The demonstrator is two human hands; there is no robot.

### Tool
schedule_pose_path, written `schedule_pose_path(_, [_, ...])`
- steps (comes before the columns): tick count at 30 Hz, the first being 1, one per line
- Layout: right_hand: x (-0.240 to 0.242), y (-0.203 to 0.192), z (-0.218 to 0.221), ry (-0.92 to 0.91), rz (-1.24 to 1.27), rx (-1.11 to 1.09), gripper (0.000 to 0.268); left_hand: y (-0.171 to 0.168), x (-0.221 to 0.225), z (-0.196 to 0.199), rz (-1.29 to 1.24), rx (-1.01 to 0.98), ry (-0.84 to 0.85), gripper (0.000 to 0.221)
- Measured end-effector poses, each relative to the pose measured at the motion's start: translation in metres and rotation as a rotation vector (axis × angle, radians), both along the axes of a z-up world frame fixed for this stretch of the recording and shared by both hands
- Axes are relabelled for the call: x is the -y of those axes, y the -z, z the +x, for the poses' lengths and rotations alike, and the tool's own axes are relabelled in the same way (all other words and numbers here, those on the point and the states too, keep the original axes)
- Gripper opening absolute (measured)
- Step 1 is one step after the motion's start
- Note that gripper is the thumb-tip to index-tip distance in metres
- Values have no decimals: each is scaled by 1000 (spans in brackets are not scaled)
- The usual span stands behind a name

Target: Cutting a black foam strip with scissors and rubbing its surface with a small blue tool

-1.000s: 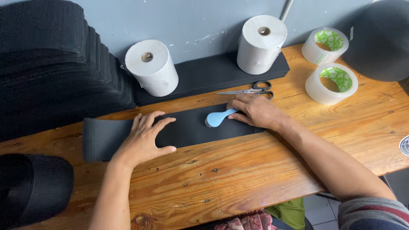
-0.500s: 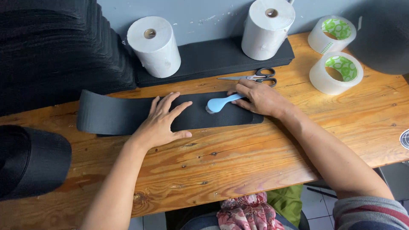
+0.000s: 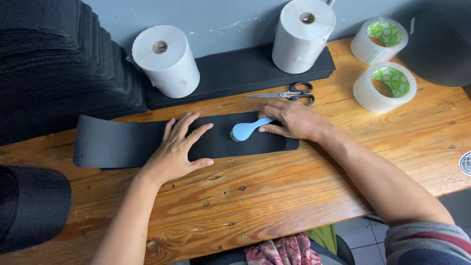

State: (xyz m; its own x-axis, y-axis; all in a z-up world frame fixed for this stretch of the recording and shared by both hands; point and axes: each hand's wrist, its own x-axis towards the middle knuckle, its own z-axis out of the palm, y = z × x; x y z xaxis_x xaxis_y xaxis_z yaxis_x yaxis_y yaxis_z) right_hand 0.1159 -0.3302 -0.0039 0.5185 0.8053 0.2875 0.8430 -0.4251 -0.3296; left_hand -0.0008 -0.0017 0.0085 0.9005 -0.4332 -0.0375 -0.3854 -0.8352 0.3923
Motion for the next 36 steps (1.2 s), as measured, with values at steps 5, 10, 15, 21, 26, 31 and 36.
schedule_pose_path(5, [10,-9,1,31,-26,24,30,4,-1,2,22,8,1,86])
schedule_pose_path(10, [27,-21,7,119,-58,119,29,3,1,0,36,2,-15,86])
schedule_pose_path(15, [29,-27,2,112,-48,-24,25,-3,1,-4,20,-34,-43,82])
schedule_pose_path(21, [21,-38,-3,151,-44,-191,23,-7,3,-6,57,-62,-64,86])
schedule_pose_path(26, [19,-32,-1,132,56,-247,20,-4,29,-13,49,102,-60,93])
schedule_pose_path(31, [22,-41,0,97,154,-430,16,-3,67,-12,93,115,-6,91])
schedule_pose_path(36, [39,-12,19,105,383,-821,14,17,69,-10,112,235,-40,73])
